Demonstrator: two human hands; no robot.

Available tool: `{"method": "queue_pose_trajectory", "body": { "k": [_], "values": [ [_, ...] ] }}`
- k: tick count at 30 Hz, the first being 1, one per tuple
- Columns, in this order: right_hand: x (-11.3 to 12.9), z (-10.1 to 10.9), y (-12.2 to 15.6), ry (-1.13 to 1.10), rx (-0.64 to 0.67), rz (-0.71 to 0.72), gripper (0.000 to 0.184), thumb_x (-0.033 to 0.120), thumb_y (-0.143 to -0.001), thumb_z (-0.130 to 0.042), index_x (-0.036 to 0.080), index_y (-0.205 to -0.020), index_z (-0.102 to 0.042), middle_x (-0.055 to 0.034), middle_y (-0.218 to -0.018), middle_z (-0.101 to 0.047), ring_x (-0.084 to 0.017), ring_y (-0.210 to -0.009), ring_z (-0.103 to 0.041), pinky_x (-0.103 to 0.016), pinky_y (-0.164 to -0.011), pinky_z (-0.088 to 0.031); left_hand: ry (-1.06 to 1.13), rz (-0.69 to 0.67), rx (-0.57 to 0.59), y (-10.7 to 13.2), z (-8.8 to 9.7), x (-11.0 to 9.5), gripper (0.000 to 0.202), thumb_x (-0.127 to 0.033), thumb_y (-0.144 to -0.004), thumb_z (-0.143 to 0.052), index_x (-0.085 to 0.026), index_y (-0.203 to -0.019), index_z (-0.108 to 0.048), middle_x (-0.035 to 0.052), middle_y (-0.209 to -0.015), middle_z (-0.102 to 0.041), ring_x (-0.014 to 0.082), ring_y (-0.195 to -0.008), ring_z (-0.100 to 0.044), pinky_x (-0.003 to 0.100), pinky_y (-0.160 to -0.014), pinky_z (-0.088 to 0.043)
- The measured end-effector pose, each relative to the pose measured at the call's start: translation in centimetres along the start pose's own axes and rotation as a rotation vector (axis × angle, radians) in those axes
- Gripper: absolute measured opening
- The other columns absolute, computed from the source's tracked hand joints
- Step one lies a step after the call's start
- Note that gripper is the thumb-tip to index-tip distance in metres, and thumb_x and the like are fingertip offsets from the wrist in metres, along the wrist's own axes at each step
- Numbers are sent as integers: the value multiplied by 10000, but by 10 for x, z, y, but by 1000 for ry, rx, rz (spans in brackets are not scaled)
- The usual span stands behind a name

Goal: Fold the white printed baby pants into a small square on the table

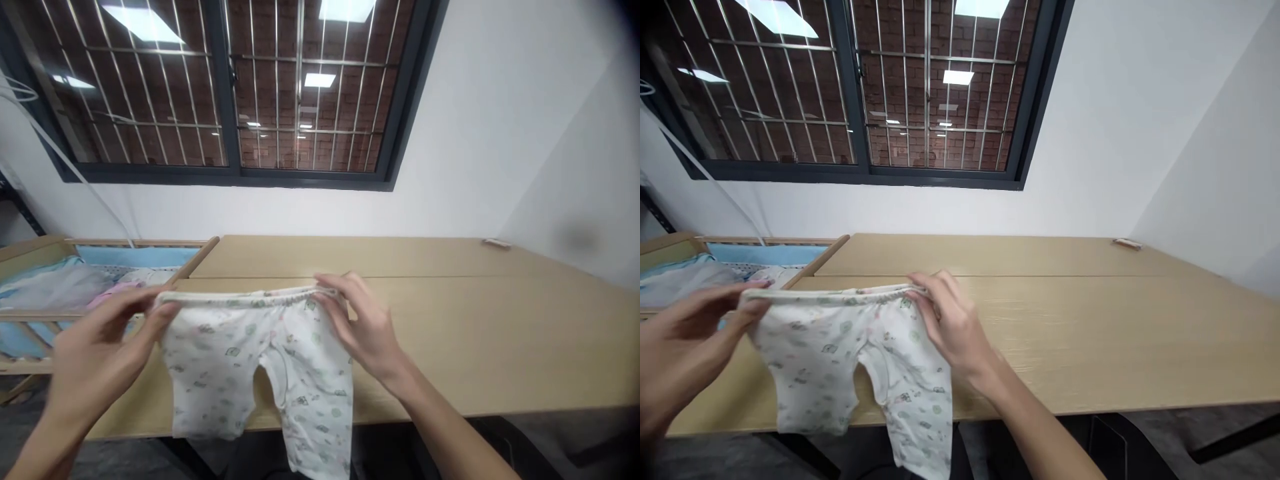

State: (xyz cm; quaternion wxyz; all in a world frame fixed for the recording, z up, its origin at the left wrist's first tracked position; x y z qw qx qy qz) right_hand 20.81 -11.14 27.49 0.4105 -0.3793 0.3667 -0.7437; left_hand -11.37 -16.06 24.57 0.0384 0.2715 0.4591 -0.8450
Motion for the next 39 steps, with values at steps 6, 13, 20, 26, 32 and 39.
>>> {"method": "queue_pose_trajectory", "body": {
  "k": [6,13,20,26,32,39],
  "values": [
    [-122,-26,10,154,141,-246,196,285,-1019,-494,202,-1070,-665,-82,-988,-694,-216,-893,-645,-364,-815,-530,28,38,354,-17,-159,32,407,-550,-965,-454,-193,-1093,-601,24,-924,-679,182,-806,-616,288,-715,-486],
    [-258,-116,79,411,518,-459,250,149,-985,-401,153,-1087,-629,-118,-1095,-639,-219,-1007,-565,-316,-870,-430,-218,-16,643,22,-307,70,286,-285,-1007,-331,-156,-1007,-586,140,-1030,-663,272,-1020,-603,369,-885,-446],
    [-324,-154,93,483,544,-515,204,150,-970,-438,168,-1052,-623,-120,-1100,-613,-231,-1017,-523,-316,-887,-375,-336,57,666,10,-373,104,296,-278,-1015,-341,-143,-1104,-589,177,-1115,-661,289,-1110,-588,377,-917,-428],
    [-376,-163,85,406,464,-610,197,160,-963,-476,163,-1073,-639,-130,-1102,-616,-233,-1038,-551,-329,-918,-393,-331,123,676,-6,-406,119,279,-321,-1024,-392,-144,-1099,-593,135,-1153,-662,256,-1118,-601,391,-938,-440],
    [-404,-164,92,212,379,-690,219,213,-946,-522,162,-1134,-622,-55,-997,-664,-157,-829,-626,-266,-785,-480,-255,230,697,-9,-415,134,272,-342,-1008,-450,-192,-1226,-513,89,-1143,-696,222,-1103,-634,321,-890,-451],
    [-414,-163,95,73,299,-717,171,216,-874,-591,172,-999,-697,-39,-931,-701,-152,-819,-655,-263,-781,-511,-251,258,688,-24,-394,107,254,-325,-980,-443,-162,-1156,-526,127,-1077,-699,249,-1017,-656,343,-843,-470]
  ]
}}
Point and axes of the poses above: each hand's wrist, its own y-axis away from the middle knuckle, its own z-axis out of the back of the hand, x = y × z, the point moved 10 cm from there along -y, towards the middle knuckle
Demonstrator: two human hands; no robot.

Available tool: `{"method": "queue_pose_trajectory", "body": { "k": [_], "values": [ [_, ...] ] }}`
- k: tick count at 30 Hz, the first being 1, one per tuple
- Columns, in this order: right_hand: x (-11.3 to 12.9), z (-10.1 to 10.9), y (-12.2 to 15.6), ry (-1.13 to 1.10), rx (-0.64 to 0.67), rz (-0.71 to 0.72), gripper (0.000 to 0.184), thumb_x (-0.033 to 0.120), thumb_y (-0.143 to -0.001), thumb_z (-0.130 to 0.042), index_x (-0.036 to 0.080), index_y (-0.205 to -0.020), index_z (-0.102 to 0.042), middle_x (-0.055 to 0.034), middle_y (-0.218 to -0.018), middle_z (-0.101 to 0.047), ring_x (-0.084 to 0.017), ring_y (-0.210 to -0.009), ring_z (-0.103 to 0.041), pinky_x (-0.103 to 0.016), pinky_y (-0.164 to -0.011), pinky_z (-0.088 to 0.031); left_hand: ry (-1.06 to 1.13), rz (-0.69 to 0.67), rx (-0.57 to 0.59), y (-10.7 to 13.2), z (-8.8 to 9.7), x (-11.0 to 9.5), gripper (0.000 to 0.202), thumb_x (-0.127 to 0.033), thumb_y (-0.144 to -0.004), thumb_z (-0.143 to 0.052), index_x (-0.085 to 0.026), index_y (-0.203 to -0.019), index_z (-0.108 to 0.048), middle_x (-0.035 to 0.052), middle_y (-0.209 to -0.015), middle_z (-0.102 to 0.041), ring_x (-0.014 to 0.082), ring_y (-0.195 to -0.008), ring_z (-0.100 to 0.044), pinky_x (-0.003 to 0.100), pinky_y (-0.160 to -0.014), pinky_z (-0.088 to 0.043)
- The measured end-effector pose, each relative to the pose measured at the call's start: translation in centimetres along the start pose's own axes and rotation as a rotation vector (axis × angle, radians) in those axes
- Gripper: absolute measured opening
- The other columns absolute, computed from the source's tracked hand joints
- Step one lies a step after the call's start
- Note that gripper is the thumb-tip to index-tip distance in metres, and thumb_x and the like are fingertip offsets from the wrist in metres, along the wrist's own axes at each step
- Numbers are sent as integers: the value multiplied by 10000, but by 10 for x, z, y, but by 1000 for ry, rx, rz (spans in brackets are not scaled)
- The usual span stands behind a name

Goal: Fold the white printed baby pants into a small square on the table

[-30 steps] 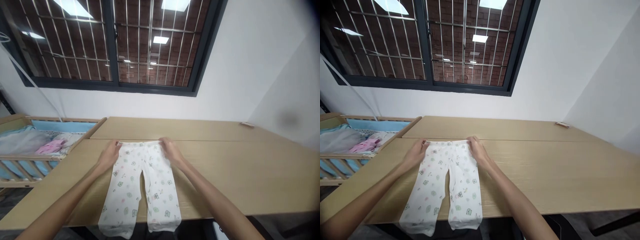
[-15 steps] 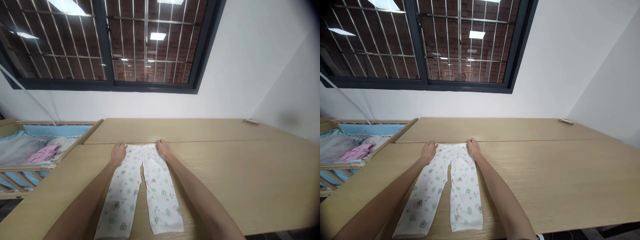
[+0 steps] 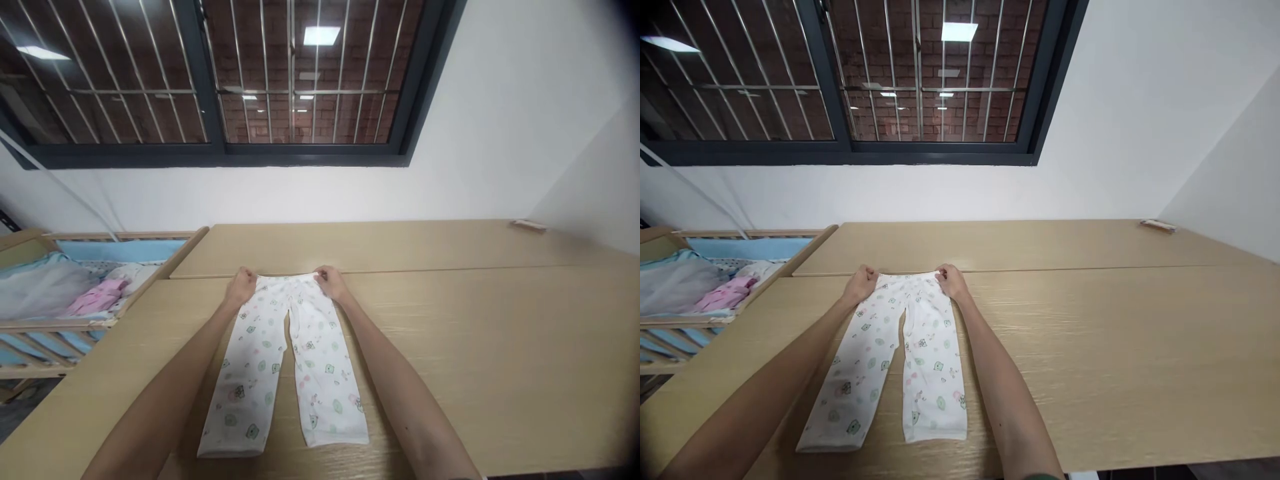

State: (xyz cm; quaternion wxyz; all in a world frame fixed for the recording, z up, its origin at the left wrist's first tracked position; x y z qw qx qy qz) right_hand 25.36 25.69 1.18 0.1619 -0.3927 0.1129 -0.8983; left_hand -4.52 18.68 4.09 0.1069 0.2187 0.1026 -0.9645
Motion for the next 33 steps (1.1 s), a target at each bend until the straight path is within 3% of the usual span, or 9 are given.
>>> {"method": "queue_pose_trajectory", "body": {
  "k": [3,5,8,10,12,14,24,29,33],
  "values": [
    [-1,3,0,-31,-15,-13,214,233,-872,-606,173,-1049,-710,-54,-962,-716,-154,-814,-668,-267,-782,-522,-34,-91,-70,30,22,-47,298,-323,-979,-407,-128,-1173,-519,209,-1213,-627,310,-1169,-578,408,-951,-424],
    [-2,4,1,-48,-20,-26,245,247,-883,-602,170,-1091,-708,-56,-949,-723,-154,-788,-673,-266,-771,-528,-39,-213,-39,69,23,-90,272,-365,-979,-420,-161,-1095,-558,160,-1142,-659,292,-1130,-591,389,-951,-424],
    [-2,5,1,-67,-17,-48,250,244,-890,-592,172,-1096,-713,-52,-907,-729,-159,-771,-676,-265,-767,-529,-28,-430,148,155,2,-153,283,-471,-950,-484,-229,-852,-593,27,-833,-700,212,-820,-656,310,-745,-463],
    [-3,4,2,-73,-9,-63,238,236,-888,-590,174,-1079,-717,-53,-901,-732,-163,-784,-677,-263,-773,-523,-60,-681,383,227,-24,-193,356,-476,-957,-445,-216,-765,-592,29,-747,-690,207,-696,-648,318,-642,-441],
    [-4,2,2,-76,3,-75,223,235,-886,-589,176,-1056,-720,-53,-901,-735,-168,-807,-676,-261,-786,-515,-86,-814,540,284,-42,-211,411,-529,-935,-460,-208,-726,-609,39,-707,-694,222,-641,-657,326,-599,-436],
    [-4,0,2,-76,17,-84,207,240,-883,-595,183,-1036,-722,-46,-889,-737,-169,-819,-675,-260,-801,-506,-140,-838,603,313,-55,-215,442,-574,-903,-484,-195,-738,-640,70,-720,-709,260,-647,-679,346,-591,-454],
    [-6,-4,4,-114,44,-124,140,261,-872,-612,209,-957,-711,9,-726,-694,-153,-733,-653,-263,-788,-491,-159,-704,607,307,-68,-205,255,-332,-897,-459,-174,-875,-657,112,-852,-717,269,-775,-688,350,-649,-501],
    [-8,-1,5,-164,31,-138,250,211,-850,-597,173,-1083,-679,-7,-832,-691,-130,-719,-641,-247,-748,-514,-31,-697,645,307,-56,-209,201,-258,-858,-473,-171,-792,-643,111,-825,-715,243,-715,-661,339,-607,-435],
    [1,7,7,-181,12,-147,276,209,-810,-625,150,-1076,-663,-2,-793,-666,-134,-705,-632,-258,-744,-525,248,-546,576,295,-34,-199,269,-292,-896,-442,-216,-655,-535,27,-669,-651,167,-597,-568,318,-561,-339]
  ]
}}
Point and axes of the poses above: each hand's wrist, its own y-axis away from the middle knuckle, its own z-axis out of the back of the hand, x = y × z, the point moved 10 cm from there along -y, towards the middle knuckle
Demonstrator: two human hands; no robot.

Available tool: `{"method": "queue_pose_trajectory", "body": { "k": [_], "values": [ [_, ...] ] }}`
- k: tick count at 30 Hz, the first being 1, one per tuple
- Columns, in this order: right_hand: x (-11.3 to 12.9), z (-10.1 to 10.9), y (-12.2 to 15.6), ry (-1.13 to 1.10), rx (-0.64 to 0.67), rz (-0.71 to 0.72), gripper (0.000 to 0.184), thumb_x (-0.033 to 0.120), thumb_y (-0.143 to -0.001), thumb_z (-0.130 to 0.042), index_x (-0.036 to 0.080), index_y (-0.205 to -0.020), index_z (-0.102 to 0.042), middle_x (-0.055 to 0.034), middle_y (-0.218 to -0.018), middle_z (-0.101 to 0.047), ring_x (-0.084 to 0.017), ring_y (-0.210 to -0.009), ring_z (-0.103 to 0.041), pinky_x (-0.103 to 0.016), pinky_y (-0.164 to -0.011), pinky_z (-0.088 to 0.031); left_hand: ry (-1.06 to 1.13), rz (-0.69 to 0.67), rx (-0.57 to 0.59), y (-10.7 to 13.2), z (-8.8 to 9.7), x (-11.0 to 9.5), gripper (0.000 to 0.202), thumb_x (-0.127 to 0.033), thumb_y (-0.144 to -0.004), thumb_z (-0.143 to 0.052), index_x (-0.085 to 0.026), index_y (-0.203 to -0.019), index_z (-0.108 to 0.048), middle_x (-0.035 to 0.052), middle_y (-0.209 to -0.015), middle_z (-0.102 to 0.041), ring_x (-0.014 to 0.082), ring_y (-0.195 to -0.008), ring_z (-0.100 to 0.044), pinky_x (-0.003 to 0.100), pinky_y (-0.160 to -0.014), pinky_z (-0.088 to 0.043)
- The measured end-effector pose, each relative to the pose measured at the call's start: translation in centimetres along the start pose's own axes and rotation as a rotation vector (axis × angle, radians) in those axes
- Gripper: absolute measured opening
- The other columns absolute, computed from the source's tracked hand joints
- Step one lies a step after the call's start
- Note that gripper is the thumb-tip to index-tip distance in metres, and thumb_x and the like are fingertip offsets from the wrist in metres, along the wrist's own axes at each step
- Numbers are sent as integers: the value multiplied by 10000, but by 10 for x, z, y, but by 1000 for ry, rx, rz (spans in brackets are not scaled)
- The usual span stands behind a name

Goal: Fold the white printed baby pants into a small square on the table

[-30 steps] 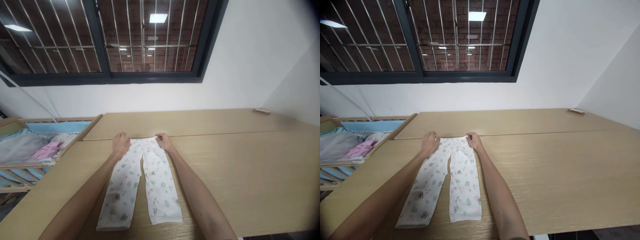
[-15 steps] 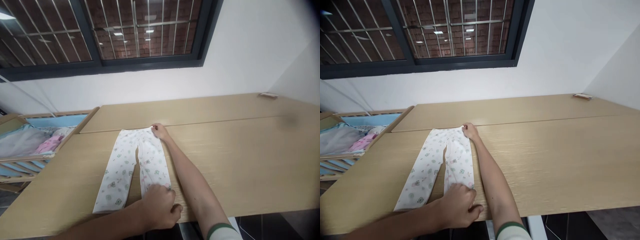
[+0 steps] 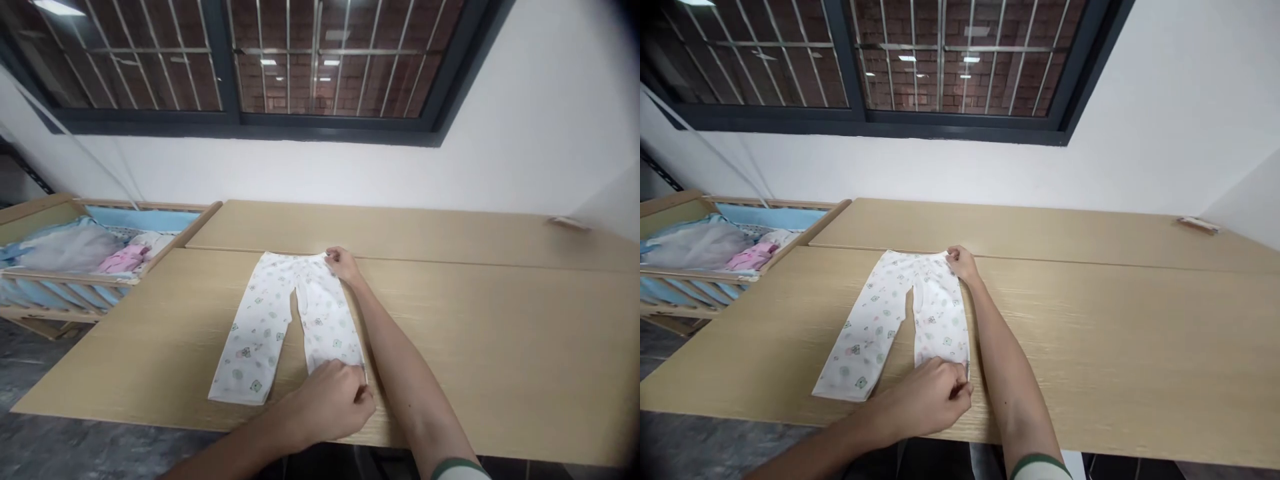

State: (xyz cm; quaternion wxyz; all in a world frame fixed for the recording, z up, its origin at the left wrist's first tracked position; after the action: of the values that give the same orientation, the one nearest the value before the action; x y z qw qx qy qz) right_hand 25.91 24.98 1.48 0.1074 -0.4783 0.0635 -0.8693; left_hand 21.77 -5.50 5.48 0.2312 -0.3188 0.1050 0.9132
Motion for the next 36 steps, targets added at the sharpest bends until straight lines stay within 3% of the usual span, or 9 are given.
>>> {"method": "queue_pose_trajectory", "body": {
  "k": [4,8,11,18,21,24,29,32,36],
  "values": [
    [13,6,1,13,-21,-42,239,187,-767,-655,138,-1001,-646,0,-717,-639,-149,-656,-631,-260,-659,-529,257,98,-175,23,29,22,276,-335,-900,-470,-225,-647,-487,-21,-589,-603,135,-545,-518,289,-549,-316],
    [32,11,-6,37,-65,-111,272,183,-756,-676,131,-1015,-611,-30,-753,-660,-155,-652,-640,-255,-613,-520,536,166,-226,61,46,56,314,-399,-927,-477,-222,-671,-516,-15,-606,-636,130,-547,-555,255,-527,-342],
    [57,-2,-18,66,-65,-138,310,179,-745,-683,140,-1041,-599,-37,-765,-674,-155,-644,-638,-251,-604,-510,624,213,-290,90,61,85,369,-451,-946,-468,-220,-662,-511,-16,-585,-616,133,-545,-547,255,-536,-352],
    [130,-96,-35,256,-16,-75,323,172,-721,-664,167,-1040,-617,-66,-917,-692,-193,-804,-650,-259,-690,-491,469,360,-435,155,81,151,460,-564,-953,-405,-233,-640,-466,-25,-561,-550,146,-551,-527,270,-557,-329],
    [148,-140,-27,347,32,-47,322,165,-725,-661,180,-1044,-616,-92,-998,-693,-229,-872,-661,-280,-709,-485,275,457,-463,179,81,181,456,-539,-953,-387,-237,-616,-446,-14,-555,-542,164,-557,-535,284,-562,-308],
    [157,-167,-15,432,77,-41,305,139,-719,-672,184,-1016,-620,-111,-1009,-697,-267,-909,-673,-300,-715,-480,82,508,-414,187,75,198,416,-466,-963,-372,-244,-627,-479,4,-584,-581,192,-600,-583,295,-577,-303],
    [176,-177,-2,534,128,8,295,124,-771,-667,166,-1059,-614,-148,-1036,-700,-300,-974,-675,-333,-776,-487,-156,553,-386,191,75,196,343,-355,-958,-382,-262,-664,-532,14,-598,-619,230,-624,-639,301,-556,-320],
    [202,-175,16,552,158,135,321,162,-871,-594,166,-1191,-588,-171,-1202,-659,-304,-1108,-633,-382,-936,-453,-359,555,-543,200,94,179,285,-359,-942,-432,-273,-711,-576,29,-648,-654,243,-642,-656,315,-563,-397],
    [249,-184,92,480,389,480,456,365,-962,-542,208,-1388,-506,-139,-1378,-585,-298,-1267,-546,-410,-1081,-382,-552,185,-792,199,106,125,211,-376,-930,-495,-277,-1009,-664,101,-1077,-728,274,-909,-692,380,-734,-526]
  ]
}}
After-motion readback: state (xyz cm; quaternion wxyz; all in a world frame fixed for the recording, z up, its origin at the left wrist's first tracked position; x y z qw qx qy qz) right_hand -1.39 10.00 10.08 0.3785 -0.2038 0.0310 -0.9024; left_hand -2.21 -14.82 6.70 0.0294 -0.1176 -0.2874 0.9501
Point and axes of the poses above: each hand's wrist, its own y-axis away from the middle knuckle, its own z-axis out of the back of the hand, x = y × z, the point moved 10 cm from there along -y, towards the middle knuckle
